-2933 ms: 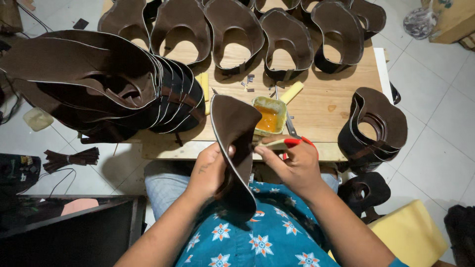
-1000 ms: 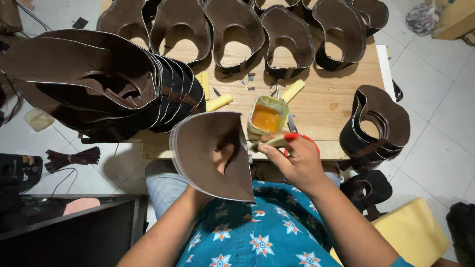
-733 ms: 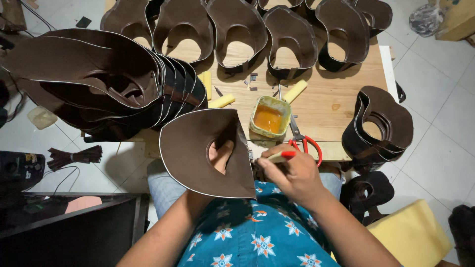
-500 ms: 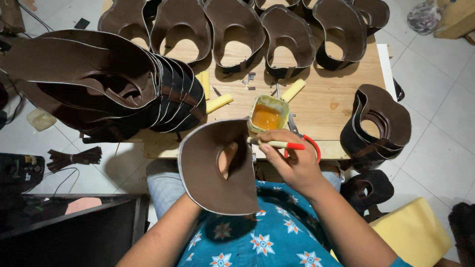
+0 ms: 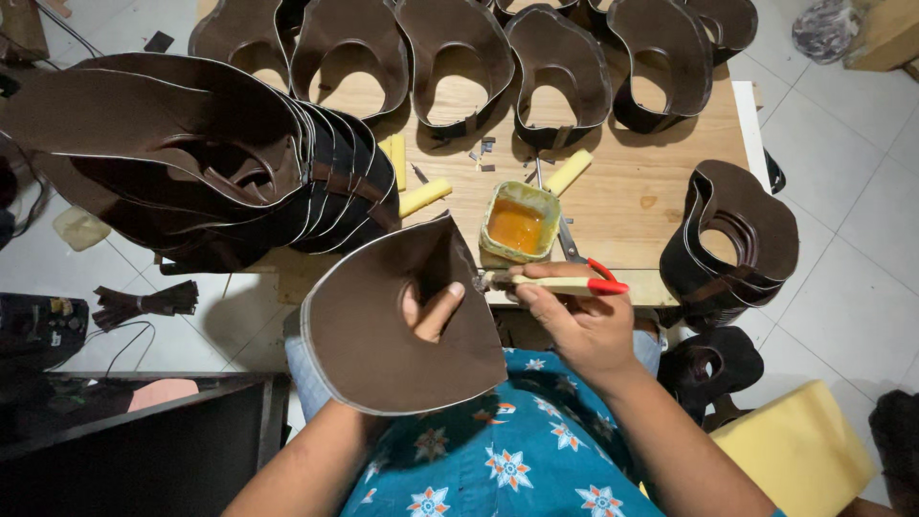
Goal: The person holds a shoe upper in one hand and brushes adhesive along its edge with a brush dipped in a small container of glue. They set the finished piece on the table, pick up the next upper, and repeat the gluing on its edge.
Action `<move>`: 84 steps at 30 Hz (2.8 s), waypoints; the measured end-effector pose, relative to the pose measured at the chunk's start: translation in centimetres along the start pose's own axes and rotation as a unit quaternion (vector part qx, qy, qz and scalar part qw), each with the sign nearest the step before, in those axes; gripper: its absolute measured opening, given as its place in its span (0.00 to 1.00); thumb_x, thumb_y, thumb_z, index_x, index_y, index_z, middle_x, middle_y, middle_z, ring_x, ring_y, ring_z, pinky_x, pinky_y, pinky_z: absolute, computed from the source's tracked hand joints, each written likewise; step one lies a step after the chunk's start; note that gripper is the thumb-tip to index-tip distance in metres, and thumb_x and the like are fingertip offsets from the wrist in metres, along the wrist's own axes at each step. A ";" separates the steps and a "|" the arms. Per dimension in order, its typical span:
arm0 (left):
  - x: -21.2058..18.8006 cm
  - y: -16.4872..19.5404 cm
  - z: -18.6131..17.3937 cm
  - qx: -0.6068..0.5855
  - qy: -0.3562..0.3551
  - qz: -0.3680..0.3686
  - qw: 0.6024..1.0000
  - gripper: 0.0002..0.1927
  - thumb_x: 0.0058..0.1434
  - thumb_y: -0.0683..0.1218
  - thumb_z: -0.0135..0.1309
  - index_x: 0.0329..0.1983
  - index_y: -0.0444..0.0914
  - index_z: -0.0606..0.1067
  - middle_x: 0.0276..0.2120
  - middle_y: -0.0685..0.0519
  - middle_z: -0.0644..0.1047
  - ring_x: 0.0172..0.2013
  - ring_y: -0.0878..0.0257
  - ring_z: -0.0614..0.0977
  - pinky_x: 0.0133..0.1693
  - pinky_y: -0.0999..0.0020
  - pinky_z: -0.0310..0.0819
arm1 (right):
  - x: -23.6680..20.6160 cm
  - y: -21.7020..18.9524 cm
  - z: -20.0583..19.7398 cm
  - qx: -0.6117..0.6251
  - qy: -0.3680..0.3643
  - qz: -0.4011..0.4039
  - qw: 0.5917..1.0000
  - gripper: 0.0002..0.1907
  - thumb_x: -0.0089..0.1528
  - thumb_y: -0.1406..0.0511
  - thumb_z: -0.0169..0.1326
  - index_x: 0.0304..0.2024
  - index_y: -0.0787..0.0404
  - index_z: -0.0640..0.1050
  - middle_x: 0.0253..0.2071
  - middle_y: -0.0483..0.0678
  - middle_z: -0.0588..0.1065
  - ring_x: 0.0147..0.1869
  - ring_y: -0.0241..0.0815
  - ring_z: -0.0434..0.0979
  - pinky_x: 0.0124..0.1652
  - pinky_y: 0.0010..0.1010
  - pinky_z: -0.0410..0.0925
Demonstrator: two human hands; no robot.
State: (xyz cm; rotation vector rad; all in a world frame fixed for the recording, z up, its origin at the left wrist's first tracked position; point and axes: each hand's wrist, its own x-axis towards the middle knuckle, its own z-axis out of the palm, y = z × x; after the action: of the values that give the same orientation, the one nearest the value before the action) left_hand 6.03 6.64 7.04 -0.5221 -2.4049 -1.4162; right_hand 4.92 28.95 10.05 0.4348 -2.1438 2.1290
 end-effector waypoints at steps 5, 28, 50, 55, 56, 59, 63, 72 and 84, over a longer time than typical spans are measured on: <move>-0.4 0.5 -1.5 0.089 -0.031 0.071 0.993 0.26 0.62 0.50 0.58 0.62 0.38 0.69 0.54 0.38 0.74 0.53 0.45 0.76 0.56 0.55 0.71 | 0.0 0.2 -0.1 -0.143 -0.048 -0.060 0.987 0.07 0.65 0.71 0.59 0.45 0.66 0.78 0.43 0.50 0.81 0.45 0.40 0.82 0.48 0.30 0.75; -2.1 -4.8 2.9 -0.524 0.040 -0.256 0.811 0.17 0.68 0.41 0.60 0.56 0.29 0.73 0.43 0.48 0.79 0.42 0.61 0.79 0.48 0.62 0.76 | 0.3 0.4 -0.1 -0.148 -0.032 -0.048 0.987 0.09 0.63 0.73 0.60 0.45 0.69 0.78 0.43 0.51 0.81 0.46 0.39 0.82 0.48 0.29 0.74; -1.0 -3.0 1.9 -0.465 0.083 -0.170 0.865 0.26 0.64 0.34 0.49 0.66 0.36 0.62 0.54 0.51 0.74 0.53 0.65 0.77 0.56 0.68 0.72 | 0.1 1.5 -0.9 -0.057 -0.038 0.075 0.995 0.10 0.63 0.67 0.60 0.46 0.63 0.80 0.44 0.51 0.81 0.48 0.42 0.80 0.50 0.32 0.72; -2.1 -4.6 1.7 -0.497 0.070 -0.225 0.835 0.17 0.69 0.33 0.50 0.60 0.32 0.69 0.49 0.48 0.77 0.48 0.62 0.79 0.52 0.64 0.76 | 4.8 4.5 -3.2 -0.389 0.014 -0.088 0.917 0.06 0.64 0.64 0.62 0.42 0.59 0.83 0.56 0.54 0.76 0.61 0.54 0.72 0.61 0.43 0.63; -2.3 -4.8 1.6 -0.487 0.064 -0.230 0.840 0.15 0.69 0.33 0.50 0.59 0.31 0.70 0.48 0.48 0.77 0.47 0.62 0.79 0.51 0.64 0.76 | 5.7 5.4 -3.5 -0.407 0.016 -0.087 0.909 0.08 0.62 0.63 0.63 0.41 0.59 0.84 0.59 0.56 0.73 0.64 0.57 0.67 0.63 0.45 0.60; -2.6 -4.6 1.4 -0.440 0.046 -0.224 0.869 0.14 0.68 0.34 0.50 0.56 0.31 0.72 0.46 0.49 0.78 0.45 0.63 0.79 0.49 0.64 0.77 | 7.1 7.5 -3.5 -0.454 0.008 -0.090 0.887 0.10 0.58 0.61 0.66 0.40 0.58 0.85 0.65 0.58 0.68 0.68 0.61 0.60 0.64 0.50 0.56; -2.4 -3.4 1.1 -0.365 0.037 -0.207 0.907 0.14 0.66 0.40 0.42 0.54 0.36 0.72 0.44 0.54 0.80 0.45 0.66 0.81 0.50 0.70 0.77 | 7.5 8.1 -3.0 -0.492 -0.008 -0.085 0.866 0.21 0.56 0.58 0.68 0.47 0.64 0.83 0.64 0.56 0.69 0.70 0.59 0.59 0.64 0.54 0.53; -1.4 -5.7 2.5 -0.461 0.133 -0.315 0.819 0.08 0.65 0.42 0.53 0.44 0.32 0.76 0.36 0.49 0.80 0.35 0.63 0.80 0.39 0.67 0.77 | 4.6 4.1 -3.7 -0.311 0.032 0.169 0.935 0.10 0.65 0.60 0.58 0.45 0.58 0.82 0.38 0.49 0.82 0.42 0.40 0.81 0.46 0.32 0.71; -1.4 -5.1 3.4 -0.453 0.083 -0.285 0.841 0.06 0.68 0.35 0.49 0.44 0.32 0.76 0.34 0.51 0.79 0.33 0.65 0.80 0.34 0.69 0.76 | 1.9 1.6 -0.7 -0.099 -0.071 0.048 0.991 0.11 0.65 0.66 0.57 0.46 0.67 0.79 0.40 0.47 0.80 0.44 0.35 0.80 0.46 0.27 0.72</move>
State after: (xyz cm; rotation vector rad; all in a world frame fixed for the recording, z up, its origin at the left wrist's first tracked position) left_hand 4.71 7.15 0.88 0.1880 -1.6632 -2.7220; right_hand 2.60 29.37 9.02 0.4883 -2.4716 1.9589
